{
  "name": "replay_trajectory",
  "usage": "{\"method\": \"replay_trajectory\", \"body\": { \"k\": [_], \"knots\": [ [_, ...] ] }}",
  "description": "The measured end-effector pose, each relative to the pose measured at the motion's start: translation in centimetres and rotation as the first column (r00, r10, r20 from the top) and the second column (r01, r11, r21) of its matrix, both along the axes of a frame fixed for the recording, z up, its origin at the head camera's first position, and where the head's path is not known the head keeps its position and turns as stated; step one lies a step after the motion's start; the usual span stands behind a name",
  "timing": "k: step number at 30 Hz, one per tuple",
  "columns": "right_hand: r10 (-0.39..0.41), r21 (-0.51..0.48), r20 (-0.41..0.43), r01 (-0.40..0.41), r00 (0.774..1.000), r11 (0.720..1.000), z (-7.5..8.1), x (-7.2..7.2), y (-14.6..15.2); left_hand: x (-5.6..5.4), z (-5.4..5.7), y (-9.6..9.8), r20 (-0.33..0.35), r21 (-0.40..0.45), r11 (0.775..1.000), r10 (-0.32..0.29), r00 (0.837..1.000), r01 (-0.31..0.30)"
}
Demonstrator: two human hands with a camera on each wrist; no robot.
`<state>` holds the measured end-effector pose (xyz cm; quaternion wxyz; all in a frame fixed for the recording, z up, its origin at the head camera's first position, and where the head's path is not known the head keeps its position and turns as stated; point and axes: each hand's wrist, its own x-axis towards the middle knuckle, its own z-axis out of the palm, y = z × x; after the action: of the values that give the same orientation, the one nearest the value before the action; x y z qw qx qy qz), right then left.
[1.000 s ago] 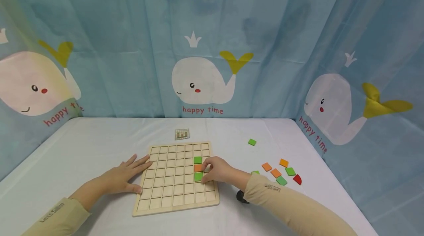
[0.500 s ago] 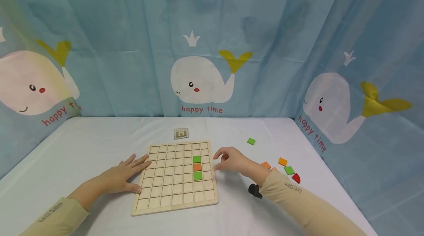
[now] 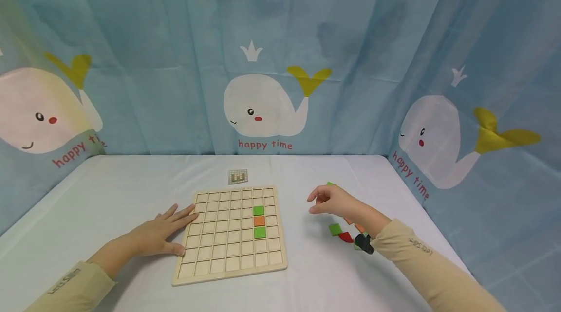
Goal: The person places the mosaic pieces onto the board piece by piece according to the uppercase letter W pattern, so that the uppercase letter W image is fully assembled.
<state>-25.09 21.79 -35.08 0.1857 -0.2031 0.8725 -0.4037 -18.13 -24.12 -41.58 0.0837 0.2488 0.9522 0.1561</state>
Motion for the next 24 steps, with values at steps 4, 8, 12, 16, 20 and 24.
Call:
{"method": "replay_trajectory", "body": {
  "k": [4, 8, 12, 16, 20, 24],
  "knots": [
    [0.068, 0.037, -0.001, -0.067, 0.998, 0.997, -0.2, -0.5, 1.9, 0.0, 0.0, 0.0, 0.003, 0.001, 1.0, 0.001, 1.0, -0.001],
    [0.178, 0.048, 0.003, -0.178, 0.984, 0.983, -0.2, -0.9, 3.9, 0.0, 0.1, 0.0, 0.003, 0.002, 1.0, 0.001, 1.0, -0.001],
    [0.237, 0.062, 0.004, -0.237, 0.972, 0.97, -0.2, -1.1, 5.3, 0.1, 0.1, 0.0, 0.003, 0.007, 1.0, 0.0, 1.0, 0.0],
    [0.236, 0.124, 0.021, -0.237, 0.971, 0.964, -0.3, -1.2, 6.2, 0.1, 0.1, -0.1, 0.0, 0.006, 1.0, -0.003, 1.0, 0.003],
    [0.252, 0.176, 0.02, -0.251, 0.968, 0.952, -0.6, -1.3, 6.9, 0.0, 0.0, -0.1, -0.006, 0.003, 1.0, -0.008, 1.0, 0.008],
    [0.257, 0.176, 0.026, -0.257, 0.966, 0.95, -1.1, -1.2, 7.7, 0.1, 0.0, -0.1, -0.009, 0.006, 1.0, -0.007, 1.0, 0.007]
  ]
}}
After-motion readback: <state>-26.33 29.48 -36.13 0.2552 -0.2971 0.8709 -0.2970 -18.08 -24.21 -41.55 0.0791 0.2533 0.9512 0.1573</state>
